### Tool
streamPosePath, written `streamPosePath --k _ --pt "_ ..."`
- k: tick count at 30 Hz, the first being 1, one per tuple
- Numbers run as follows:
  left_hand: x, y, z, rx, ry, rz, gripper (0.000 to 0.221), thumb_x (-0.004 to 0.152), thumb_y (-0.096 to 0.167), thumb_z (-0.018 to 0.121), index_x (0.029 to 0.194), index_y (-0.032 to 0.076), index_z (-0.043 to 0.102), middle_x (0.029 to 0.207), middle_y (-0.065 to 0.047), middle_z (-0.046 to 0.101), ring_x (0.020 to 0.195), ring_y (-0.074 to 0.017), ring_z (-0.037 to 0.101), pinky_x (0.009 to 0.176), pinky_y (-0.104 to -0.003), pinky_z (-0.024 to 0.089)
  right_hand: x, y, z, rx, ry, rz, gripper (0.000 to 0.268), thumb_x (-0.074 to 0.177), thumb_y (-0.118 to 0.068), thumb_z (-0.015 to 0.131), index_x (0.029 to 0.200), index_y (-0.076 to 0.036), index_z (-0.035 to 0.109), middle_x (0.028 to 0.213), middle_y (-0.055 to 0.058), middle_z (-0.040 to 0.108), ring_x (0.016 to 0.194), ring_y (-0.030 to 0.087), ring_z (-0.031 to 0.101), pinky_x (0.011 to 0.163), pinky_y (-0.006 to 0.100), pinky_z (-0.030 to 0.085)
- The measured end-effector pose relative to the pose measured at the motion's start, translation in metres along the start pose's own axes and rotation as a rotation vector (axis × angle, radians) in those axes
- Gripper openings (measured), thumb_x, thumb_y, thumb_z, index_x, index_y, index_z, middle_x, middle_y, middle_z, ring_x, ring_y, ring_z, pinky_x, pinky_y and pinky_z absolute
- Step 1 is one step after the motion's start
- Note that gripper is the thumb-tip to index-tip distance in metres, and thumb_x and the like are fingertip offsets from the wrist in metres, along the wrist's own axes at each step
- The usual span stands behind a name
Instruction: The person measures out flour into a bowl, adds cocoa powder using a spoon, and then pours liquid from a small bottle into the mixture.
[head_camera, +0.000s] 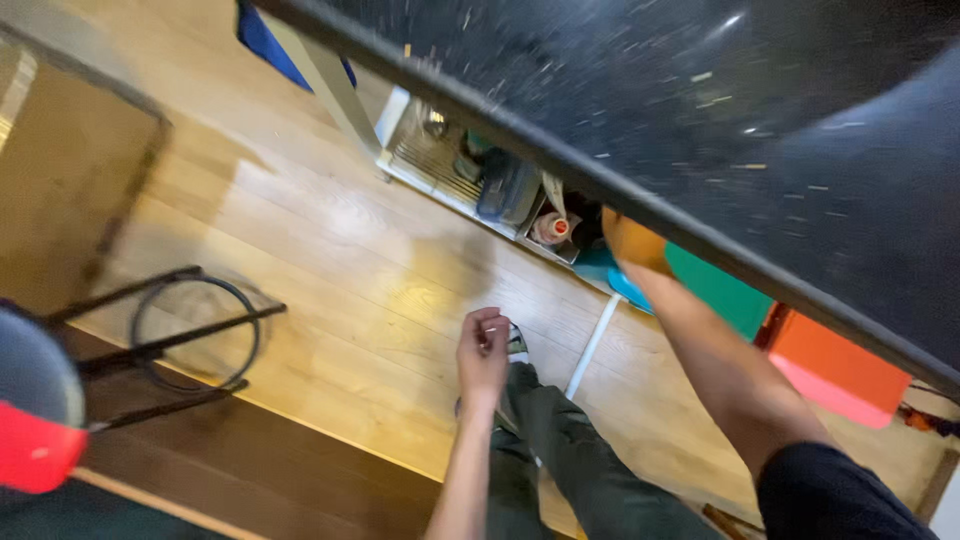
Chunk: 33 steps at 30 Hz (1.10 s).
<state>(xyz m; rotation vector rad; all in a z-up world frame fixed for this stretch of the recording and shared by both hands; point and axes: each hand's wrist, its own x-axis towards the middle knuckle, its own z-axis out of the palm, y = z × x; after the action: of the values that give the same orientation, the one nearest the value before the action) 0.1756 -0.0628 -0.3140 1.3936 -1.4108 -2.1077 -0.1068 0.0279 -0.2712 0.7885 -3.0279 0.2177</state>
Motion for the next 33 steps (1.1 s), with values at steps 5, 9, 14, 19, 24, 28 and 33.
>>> streamPosePath --k 5,9,14,19,24,28,33 --pt "-0.097 0.152 0.022 0.582 -0.105 0.601 0.078 0.070 0.017 0.094 0.141 0.014 0.061 0.138 -0.015 0.060 0.132 -0.0390 0.054 0.108 -0.047 0.048 -0.106 -0.047 -0.121 0.324 -0.060 0.079 0.024 0.097 -0.046 0.066 0.109 -0.025 0.063 0.072 0.010 0.073 0.076 0.037 0.075 0.068 0.049 0.057" --pt "-0.174 0.223 0.029 0.658 -0.245 1.041 0.094 0.055 0.011 0.096 0.141 0.003 0.058 0.131 -0.025 0.060 0.130 -0.0442 0.055 0.115 -0.051 0.041 -0.178 -0.075 -0.239 0.525 -0.072 0.071 0.020 0.086 -0.039 0.074 0.100 -0.029 0.064 0.070 0.008 0.074 0.077 0.034 0.076 0.066 0.044 0.059" --pt "-0.276 0.270 0.052 0.526 -0.555 0.645 0.062 0.058 0.019 0.087 0.117 0.014 0.070 0.111 -0.005 0.080 0.100 -0.0184 0.077 0.087 -0.030 0.058 -0.227 -0.039 -0.371 0.831 -0.479 -0.011 0.029 0.095 -0.046 0.065 0.104 -0.020 0.059 0.068 -0.004 0.063 0.061 0.009 0.058 0.060 0.029 0.043" --pt "-0.284 0.225 0.117 0.239 -0.512 0.501 0.064 0.053 0.020 0.099 0.110 0.013 0.071 0.094 -0.011 0.073 0.093 -0.0183 0.065 0.085 -0.039 0.056 -0.257 0.024 -0.422 0.839 -0.267 -0.126 0.103 0.067 -0.054 0.094 0.141 -0.008 0.040 0.127 0.025 0.058 0.123 0.048 0.056 0.104 0.059 0.046" --pt "-0.310 0.262 0.203 0.083 -0.640 0.471 0.063 0.071 0.021 0.096 0.123 0.010 0.063 0.109 -0.008 0.071 0.098 -0.0172 0.063 0.092 -0.037 0.053 -0.254 0.081 -0.430 1.094 -0.238 -0.097 0.125 0.061 -0.034 0.097 0.156 -0.008 0.019 0.148 0.037 0.043 0.133 0.056 0.047 0.116 0.064 0.038" --pt "-0.300 0.300 0.278 0.212 -0.883 0.743 0.063 0.090 0.030 0.072 0.138 0.002 0.042 0.114 -0.017 0.057 0.104 -0.0231 0.054 0.097 -0.043 0.046 -0.229 0.145 -0.419 1.252 0.022 -0.012 0.096 0.057 -0.026 0.102 0.137 -0.008 0.051 0.120 0.015 0.064 0.116 0.030 0.060 0.103 0.046 0.048" --pt "-0.334 0.402 0.356 0.641 -0.950 1.305 0.027 0.108 0.035 0.049 0.111 0.008 0.053 0.088 -0.012 0.051 0.080 -0.0365 0.061 0.073 -0.043 0.050 -0.204 0.225 -0.457 1.406 -0.013 -0.105 0.064 0.058 -0.016 0.103 0.111 -0.013 0.068 0.102 0.000 0.072 0.100 0.011 0.063 0.093 0.034 0.050"
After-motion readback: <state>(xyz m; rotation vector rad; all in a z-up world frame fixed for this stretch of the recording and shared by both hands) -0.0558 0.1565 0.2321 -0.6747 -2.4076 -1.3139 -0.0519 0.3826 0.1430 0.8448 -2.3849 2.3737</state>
